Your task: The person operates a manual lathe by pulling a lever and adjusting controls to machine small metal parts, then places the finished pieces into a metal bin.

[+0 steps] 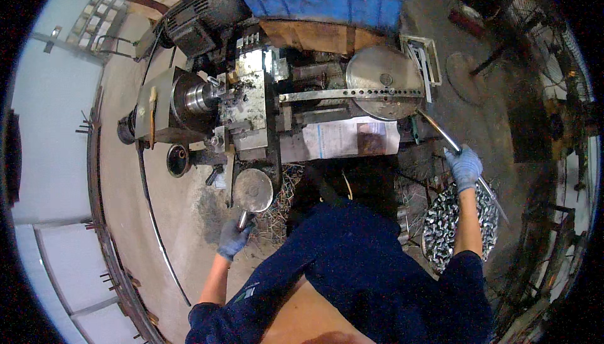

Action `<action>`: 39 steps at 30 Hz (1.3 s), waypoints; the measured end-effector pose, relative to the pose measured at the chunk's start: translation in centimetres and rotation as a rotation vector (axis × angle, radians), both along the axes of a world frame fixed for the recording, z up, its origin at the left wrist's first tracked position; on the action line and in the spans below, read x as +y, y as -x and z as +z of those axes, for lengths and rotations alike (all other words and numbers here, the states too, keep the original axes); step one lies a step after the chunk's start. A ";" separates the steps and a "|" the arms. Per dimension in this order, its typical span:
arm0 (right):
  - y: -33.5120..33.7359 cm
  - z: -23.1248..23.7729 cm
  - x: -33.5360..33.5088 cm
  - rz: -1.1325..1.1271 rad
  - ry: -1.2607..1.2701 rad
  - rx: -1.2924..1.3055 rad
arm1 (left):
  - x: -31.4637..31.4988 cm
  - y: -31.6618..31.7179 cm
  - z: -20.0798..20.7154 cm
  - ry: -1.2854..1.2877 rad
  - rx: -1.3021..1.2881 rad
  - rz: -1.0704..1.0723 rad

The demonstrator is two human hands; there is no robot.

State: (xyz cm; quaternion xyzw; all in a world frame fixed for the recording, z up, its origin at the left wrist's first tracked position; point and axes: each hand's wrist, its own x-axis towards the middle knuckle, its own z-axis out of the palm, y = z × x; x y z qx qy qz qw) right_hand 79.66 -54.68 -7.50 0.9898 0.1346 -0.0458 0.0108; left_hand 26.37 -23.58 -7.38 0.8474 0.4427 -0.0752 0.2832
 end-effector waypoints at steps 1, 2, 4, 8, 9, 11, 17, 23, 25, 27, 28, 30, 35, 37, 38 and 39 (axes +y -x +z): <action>0.2 -0.3 -0.2 0.004 -0.014 -0.029 | 0.0 0.2 0.0 -0.008 -0.037 0.010; 0.0 -0.5 -0.1 0.007 -0.027 -0.057 | 0.2 1.2 -1.1 0.019 -0.036 0.024; -0.8 -0.4 0.3 0.026 -0.009 -0.072 | 0.2 3.2 -3.5 0.078 -0.030 0.066; -5.3 -1.4 0.2 0.205 0.024 -0.240 | -0.1 3.0 -3.7 0.095 -0.088 0.100; -7.3 -1.2 0.8 0.241 0.038 -0.201 | -0.1 3.2 -3.8 0.112 -0.075 0.109; -11.0 -0.7 3.0 0.234 0.190 -0.215 | 0.0 3.1 -3.6 0.104 -0.057 0.079; -17.1 -0.4 12.1 0.090 0.229 -0.312 | 3.0 1.0 0.9 0.722 -0.119 0.176; -9.3 -1.5 12.5 0.382 -0.125 -0.474 | 11.5 7.3 -7.9 0.437 -0.529 0.593; -6.7 -3.7 10.5 0.422 -0.286 -0.450 | 17.2 11.7 -13.3 0.027 -0.237 0.425; -4.4 -6.2 7.9 0.376 -0.310 -0.329 | 21.3 12.7 -15.4 -0.411 0.078 0.250; -3.3 -6.4 6.7 0.376 -0.306 -0.306 | 22.0 10.7 -15.0 -0.411 0.100 0.210; -1.3 -6.4 5.3 0.277 -0.212 -0.173 | 22.8 7.7 -13.4 -0.419 0.153 0.136; 1.3 -5.4 4.4 0.212 -0.398 0.026 | 21.3 3.0 -12.6 -0.320 0.409 0.209; 1.9 -4.7 5.0 0.287 -0.479 -0.003 | 19.5 3.3 -18.4 -0.508 0.153 0.552; 2.0 -4.5 5.4 0.289 -0.481 -0.006 | 19.7 4.8 -22.4 -0.699 -0.093 0.679; 1.9 -4.1 5.4 0.285 -0.469 -0.036 | 20.3 4.7 -22.3 -0.565 -0.017 0.599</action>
